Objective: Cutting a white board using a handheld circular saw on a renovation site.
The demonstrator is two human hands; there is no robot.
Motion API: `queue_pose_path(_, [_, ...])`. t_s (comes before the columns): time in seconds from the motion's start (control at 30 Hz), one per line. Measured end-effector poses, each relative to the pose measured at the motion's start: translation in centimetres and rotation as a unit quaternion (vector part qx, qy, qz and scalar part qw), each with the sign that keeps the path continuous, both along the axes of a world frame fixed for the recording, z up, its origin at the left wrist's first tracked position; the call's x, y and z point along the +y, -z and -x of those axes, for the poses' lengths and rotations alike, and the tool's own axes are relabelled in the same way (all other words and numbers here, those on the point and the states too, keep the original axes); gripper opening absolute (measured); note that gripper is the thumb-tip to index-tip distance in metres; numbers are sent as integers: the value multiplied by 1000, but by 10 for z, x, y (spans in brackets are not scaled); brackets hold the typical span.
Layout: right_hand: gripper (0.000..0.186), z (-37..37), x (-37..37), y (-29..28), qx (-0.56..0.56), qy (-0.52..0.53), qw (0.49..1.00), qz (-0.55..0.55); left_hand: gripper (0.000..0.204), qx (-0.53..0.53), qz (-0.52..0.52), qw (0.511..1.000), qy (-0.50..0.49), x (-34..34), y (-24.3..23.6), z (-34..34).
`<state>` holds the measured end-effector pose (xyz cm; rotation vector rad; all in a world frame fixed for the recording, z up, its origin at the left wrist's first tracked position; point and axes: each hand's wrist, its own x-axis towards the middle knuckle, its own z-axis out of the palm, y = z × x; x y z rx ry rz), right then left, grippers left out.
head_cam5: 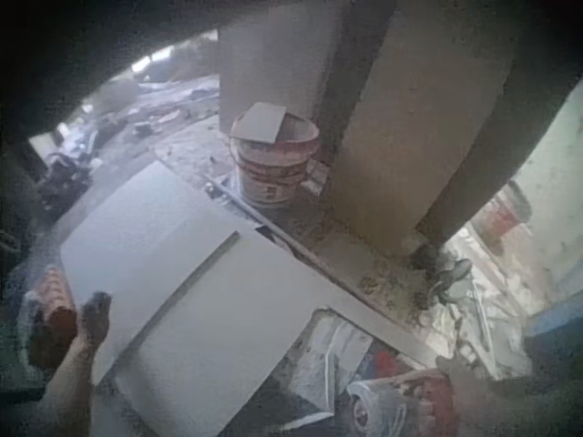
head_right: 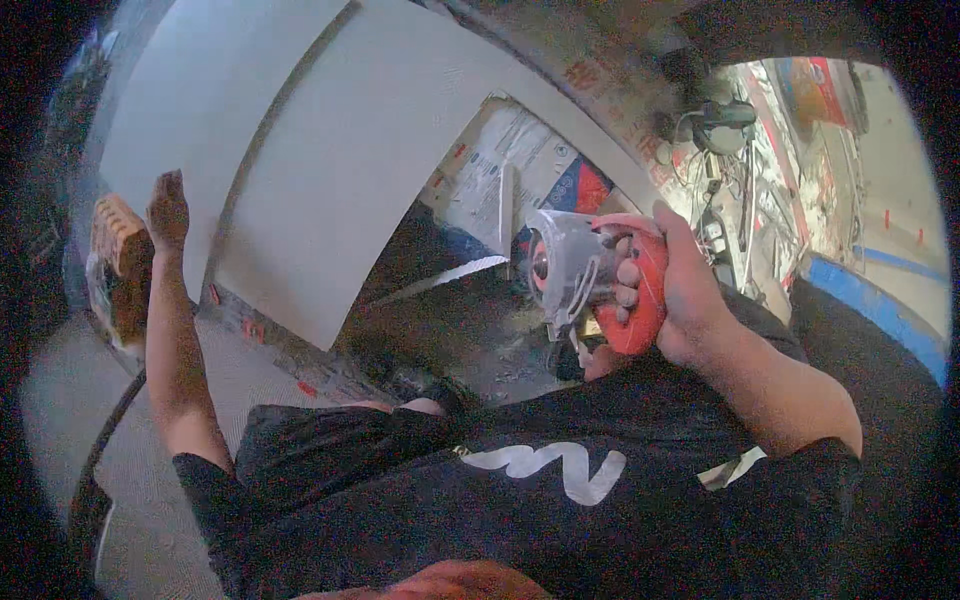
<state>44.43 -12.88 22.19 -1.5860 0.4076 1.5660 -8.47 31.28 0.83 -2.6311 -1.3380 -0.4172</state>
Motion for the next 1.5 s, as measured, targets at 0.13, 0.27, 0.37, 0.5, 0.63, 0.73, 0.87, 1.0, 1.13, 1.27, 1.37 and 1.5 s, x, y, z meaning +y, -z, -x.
queue_pose_path(0.13, [49, -7, -3, 3, 4, 11, 1000, -8, 27, 29, 144, 983, -107, 2, 5, -26])
queue_pose_path(0.27, [50, -8, -4, 6, 6, 4, 1000, 16, 30, -84, 118, 989, -1, 6, 15, -9])
queue_pose_path(0.37, [50, -11, -7, 7, 11, -3, 1000, 16, 30, -65, 107, 992, -10, -11, -7, -54])
queue_pose_path(0.5, [49, -7, -8, 12, -17, -11, 1000, 14, 30, -158, 204, 966, 30, -36, -36, -122])
queue_pose_path(0.63, [47, -10, -13, 19, 2, -11, 1000, 4, 24, -175, 544, 811, 124, -128, -121, -244])
queue_pose_path(0.73, [47, -10, -11, 18, -13, 4, 999, 30, 45, -143, 754, 569, 297, -217, -198, -306])
queue_pose_path(0.87, [52, -12, -7, 14, -19, -2, 1000, -2, 44, -220, 803, 385, 398, -274, -250, -317])
queue_pose_path(1.0, [44, -12, -2, 19, -4, 10, 999, 36, 37, -252, 775, 411, 408, -269, -254, -312])
queue_pose_path(1.13, [42, -15, -2, 30, 17, -16, 1000, 17, 40, -206, 776, 411, 431, -252, -245, -302])
queue_pose_path(1.27, [48, 2, 9, 30, 12, -56, 998, 35, 52, -163, 742, 440, 478, -237, -229, -283])
queue_pose_path(1.37, [54, 2, 11, 36, -23, -96, 993, 65, 52, 65, 512, 798, 312, -202, -185, -260])
queue_pose_path(1.5, [57, 5, 13, 41, 4, -143, 988, 50, 63, 139, 305, 936, 106, -114, -106, -198])
